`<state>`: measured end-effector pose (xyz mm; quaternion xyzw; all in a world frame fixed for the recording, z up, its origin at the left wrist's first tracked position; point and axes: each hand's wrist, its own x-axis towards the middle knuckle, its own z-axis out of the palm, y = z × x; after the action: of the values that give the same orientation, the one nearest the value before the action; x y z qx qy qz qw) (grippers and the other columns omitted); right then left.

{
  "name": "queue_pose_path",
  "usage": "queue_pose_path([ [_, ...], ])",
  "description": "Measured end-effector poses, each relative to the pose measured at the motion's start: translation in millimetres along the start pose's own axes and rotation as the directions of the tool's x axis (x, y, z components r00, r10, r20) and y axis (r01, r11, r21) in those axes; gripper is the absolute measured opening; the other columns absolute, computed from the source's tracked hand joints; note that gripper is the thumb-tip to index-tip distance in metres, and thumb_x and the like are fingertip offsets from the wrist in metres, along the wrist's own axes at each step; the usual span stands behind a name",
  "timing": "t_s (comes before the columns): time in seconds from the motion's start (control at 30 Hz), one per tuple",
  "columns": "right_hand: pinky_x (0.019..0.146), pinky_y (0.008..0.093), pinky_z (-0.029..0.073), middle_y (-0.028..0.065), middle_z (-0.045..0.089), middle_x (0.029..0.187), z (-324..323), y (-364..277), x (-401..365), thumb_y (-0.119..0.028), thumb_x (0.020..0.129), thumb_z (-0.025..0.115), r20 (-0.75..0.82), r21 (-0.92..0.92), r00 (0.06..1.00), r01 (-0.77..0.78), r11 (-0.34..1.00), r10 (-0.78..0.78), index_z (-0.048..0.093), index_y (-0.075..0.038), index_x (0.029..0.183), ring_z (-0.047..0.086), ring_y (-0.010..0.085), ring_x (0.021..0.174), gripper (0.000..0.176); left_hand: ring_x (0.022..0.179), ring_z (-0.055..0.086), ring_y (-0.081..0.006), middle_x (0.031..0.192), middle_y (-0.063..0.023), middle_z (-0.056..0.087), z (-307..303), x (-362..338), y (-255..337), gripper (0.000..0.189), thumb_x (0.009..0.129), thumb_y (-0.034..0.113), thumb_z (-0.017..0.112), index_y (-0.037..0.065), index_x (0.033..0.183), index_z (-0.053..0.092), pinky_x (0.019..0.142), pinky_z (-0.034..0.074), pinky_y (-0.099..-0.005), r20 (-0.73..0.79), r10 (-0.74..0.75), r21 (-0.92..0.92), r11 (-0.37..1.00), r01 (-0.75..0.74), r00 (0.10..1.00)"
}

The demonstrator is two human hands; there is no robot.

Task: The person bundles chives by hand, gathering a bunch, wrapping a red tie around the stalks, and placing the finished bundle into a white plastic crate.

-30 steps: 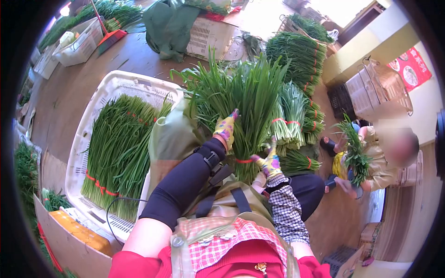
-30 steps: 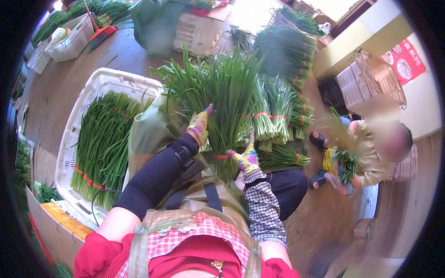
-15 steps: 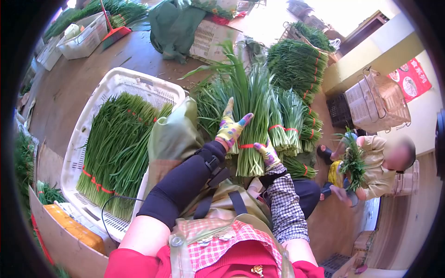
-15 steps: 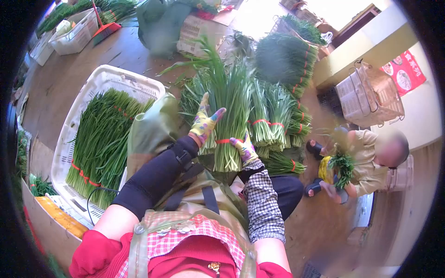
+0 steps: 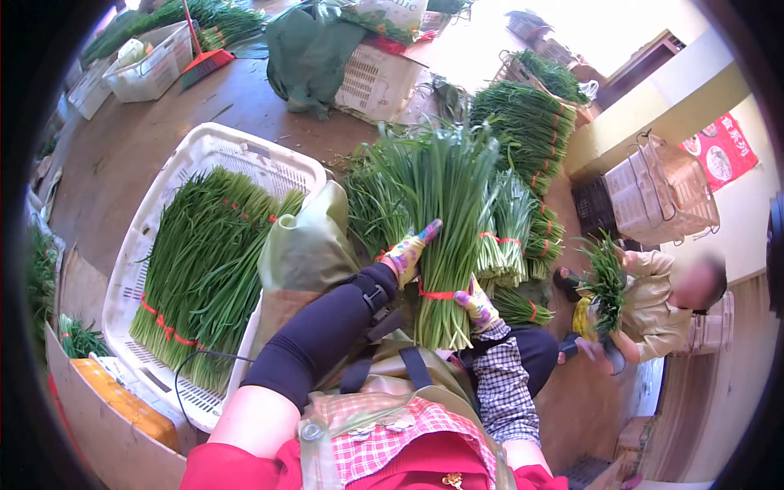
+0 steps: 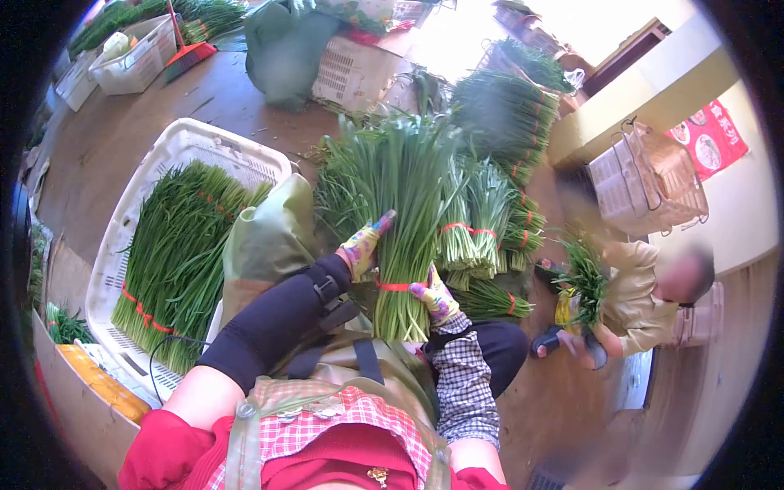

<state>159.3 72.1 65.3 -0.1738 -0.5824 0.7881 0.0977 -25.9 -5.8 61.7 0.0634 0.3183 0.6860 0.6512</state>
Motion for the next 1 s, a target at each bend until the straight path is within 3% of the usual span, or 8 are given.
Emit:
queue_pose_path([
  [0.03, 0.097, 0.037, 0.038, 0.0129, 0.043, 0.128, 6.9, -6.2, -1.4, -0.037, 0.077, 0.067, -0.043, -0.078, 0.999, -0.022, 0.997, 0.019, 0.02, -0.003, 0.138, 0.046, 0.0243, 0.115, 0.084, 0.085, 0.064, -0.0189, 0.099, -0.0068, 0.065, -1.5, 1.0, -1.9, 0.044, 0.084, 0.043, 0.057, 0.007, 0.109, 0.058, 0.073, 0.053, -0.037, -0.105, -0.045, -0.03, 0.999, 0.042, 0.993],
  [0.17, 0.098, 0.0346, 0.035, 0.0134, 0.039, 0.132, 10.1, -19.1, 13.9, -0.03, 0.075, 0.07, -0.206, -0.292, 0.978, -0.072, 0.954, 0.01, 0.005, -0.005, 0.141, 0.041, 0.0231, 0.119, 0.096, 0.085, 0.064, -0.0215, 0.1, -0.0081, 0.064, -3.5, 3.6, -4.2, 0.04, 0.084, 0.035, 0.059, 0.008, 0.112, 0.055, 0.072, 0.053, -0.039, -0.115, -0.099, -0.206, 0.976, 0.074, 0.988],
  [0.23, 0.098, 0.0353, 0.036, 0.0143, 0.038, 0.134, 10.9, -27.0, 25.1, -0.023, 0.075, 0.072, -0.29, -0.313, 0.957, -0.078, 0.946, -0.017, -0.003, -0.008, 0.142, 0.042, 0.0239, 0.119, 0.103, 0.085, 0.063, -0.0226, 0.103, -0.009, 0.063, 12.8, -11.3, -1.8, 0.04, 0.083, 0.034, 0.06, 0.01, 0.115, 0.053, 0.072, 0.053, -0.0407, -0.287, 0.013, -0.015, 1.0, -0.018, 0.958],
  [0.37, 0.087, 0.0325, 0.043, 0.0115, 0.054, 0.117, 15.8, -22.0, 47.5, -0.023, 0.076, 0.071, -0.471, -0.424, 0.87, -0.079, 0.902, -0.145, 0.029, -0.002, 0.132, 0.054, 0.021, 0.102, 0.073, 0.085, 0.062, -0.0253, 0.105, -0.0094, 0.061, -11.9, 16.0, -31.8, 0.04, 0.083, 0.029, 0.062, 0.012, 0.117, 0.05, 0.073, 0.051, -0.0463, -0.223, 0.188, 0.07, 0.982, -0.176, 0.957],
  [0.53, 0.078, 0.0309, 0.048, 0.0088, 0.06, 0.106, 4.1, -14.0, 57.9, -0.016, 0.079, 0.067, -0.524, -0.328, 0.815, 0.076, 0.942, -0.248, 0.039, -0.003, 0.122, 0.059, 0.0194, 0.089, 0.053, 0.085, 0.063, -0.025, 0.098, -0.0091, 0.062, -3.5, 6.7, -17.7, 0.037, 0.081, 0.024, 0.065, 0.009, 0.112, 0.051, 0.072, 0.053, -0.0435, -0.257, 0.015, -0.125, 0.991, -0.049, 0.966],
  [0.63, 0.075, 0.031, 0.05, 0.0083, 0.061, 0.104, 1.7, -15.1, 54.0, -0.012, 0.082, 0.061, -0.541, -0.296, 0.798, 0.114, 0.948, -0.265, 0.043, -0.003, 0.12, 0.06, 0.0197, 0.087, 0.043, 0.086, 0.063, -0.0255, 0.099, -0.01, 0.063, 2.3, 3.3, -17.7, 0.035, 0.082, 0.028, 0.063, 0.008, 0.11, 0.053, 0.073, 0.053, -0.0432, -0.307, 0.036, -0.11, 0.991, -0.073, 0.951],
  [0.73, 0.081, 0.0301, 0.048, 0.0113, 0.059, 0.109, -12.3, -9.2, 55.6, -0.007, 0.08, 0.061, -0.52, -0.12, 0.838, 0.117, 0.986, -0.163, 0.036, -0.002, 0.127, 0.059, 0.0211, 0.093, 0.053, 0.086, 0.063, -0.0254, 0.1, -0.0102, 0.063, -5.0, 7.3, -22.1, 0.036, 0.083, 0.03, 0.061, 0.008, 0.11, 0.053, 0.073, 0.053, -0.0433, -0.193, 0.039, -0.164, 0.984, -0.072, 0.98],
  [1.0, 0.073, 0.0334, 0.055, 0.0123, 0.062, 0.103, -4.9, -21.8, 50.1, -0.013, 0.083, 0.06, -0.502, 0.078, 0.863, -0.02, 0.997, 0.056, 0.049, 0.001, 0.115, 0.063, 0.0219, 0.087, 0.037, 0.08, 0.064, -0.025, 0.095, -0.0095, 0.064, -5.4, 7.8, -18.5, 0.033, 0.086, 0.03, 0.057, 0.006, 0.108, 0.056, 0.069, 0.053, -0.0413, -0.19, -0.007, -0.172, 0.985, -0.026, 0.982],
])
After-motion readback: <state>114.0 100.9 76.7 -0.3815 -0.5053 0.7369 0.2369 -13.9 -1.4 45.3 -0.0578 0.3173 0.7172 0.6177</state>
